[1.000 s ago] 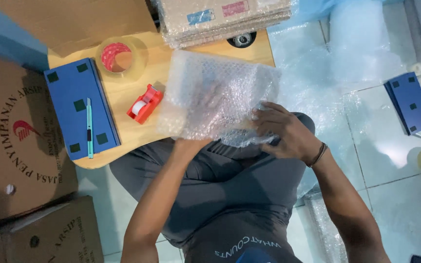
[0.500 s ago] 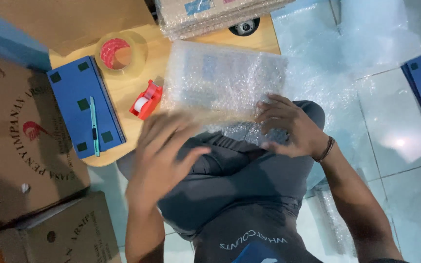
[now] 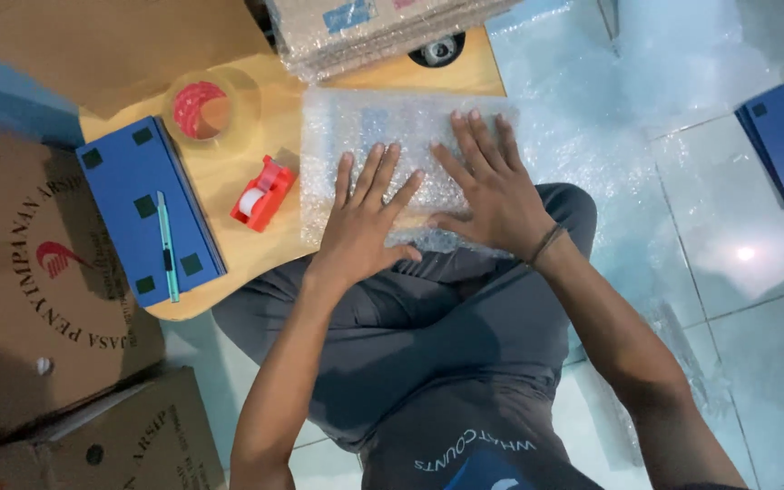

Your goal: Wrapping a small box and blue boards in bubble wrap and securing them with tape from a dispenser.

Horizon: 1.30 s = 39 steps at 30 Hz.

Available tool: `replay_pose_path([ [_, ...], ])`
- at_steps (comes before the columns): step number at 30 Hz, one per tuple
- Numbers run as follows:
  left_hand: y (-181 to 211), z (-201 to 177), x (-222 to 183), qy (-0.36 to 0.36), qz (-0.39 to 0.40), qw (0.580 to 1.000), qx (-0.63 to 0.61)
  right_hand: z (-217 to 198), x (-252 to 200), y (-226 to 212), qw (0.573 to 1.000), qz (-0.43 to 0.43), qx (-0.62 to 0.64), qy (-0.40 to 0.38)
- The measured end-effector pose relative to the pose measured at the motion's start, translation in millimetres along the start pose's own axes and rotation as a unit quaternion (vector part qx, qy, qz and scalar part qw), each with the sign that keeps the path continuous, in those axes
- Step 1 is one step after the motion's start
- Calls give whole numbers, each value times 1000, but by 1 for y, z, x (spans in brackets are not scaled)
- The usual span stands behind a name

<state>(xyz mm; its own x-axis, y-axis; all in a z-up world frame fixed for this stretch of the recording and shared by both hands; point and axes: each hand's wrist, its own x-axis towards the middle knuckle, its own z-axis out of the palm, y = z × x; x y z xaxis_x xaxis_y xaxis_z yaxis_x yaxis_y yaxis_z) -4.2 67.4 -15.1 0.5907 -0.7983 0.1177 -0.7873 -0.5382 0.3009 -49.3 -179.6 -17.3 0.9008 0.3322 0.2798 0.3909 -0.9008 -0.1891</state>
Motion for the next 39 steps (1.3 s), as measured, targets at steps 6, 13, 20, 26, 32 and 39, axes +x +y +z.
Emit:
replay_pose_path([
  [6,-12,-19,8,25,2,998,-57,-11,-4,-4,999,2,4,-40],
  [13,-23,-18,23,-53,-35,998,6,-7,-20,-3,995,-5,-27,-94],
  [20,-9,-13,7,-45,0,998,37,8,-44,-15,993,14,-101,-64],
  [26,8,8,-15,67,32,986,150,3,-69,-19,993,-8,-110,-27],
  [32,24,12,-36,136,50,978,150,1,-98,-24,994,-61,-85,31],
  [39,30,-36,-34,152,56,980,115,-73,-86,-26,991,-46,-107,-68],
])
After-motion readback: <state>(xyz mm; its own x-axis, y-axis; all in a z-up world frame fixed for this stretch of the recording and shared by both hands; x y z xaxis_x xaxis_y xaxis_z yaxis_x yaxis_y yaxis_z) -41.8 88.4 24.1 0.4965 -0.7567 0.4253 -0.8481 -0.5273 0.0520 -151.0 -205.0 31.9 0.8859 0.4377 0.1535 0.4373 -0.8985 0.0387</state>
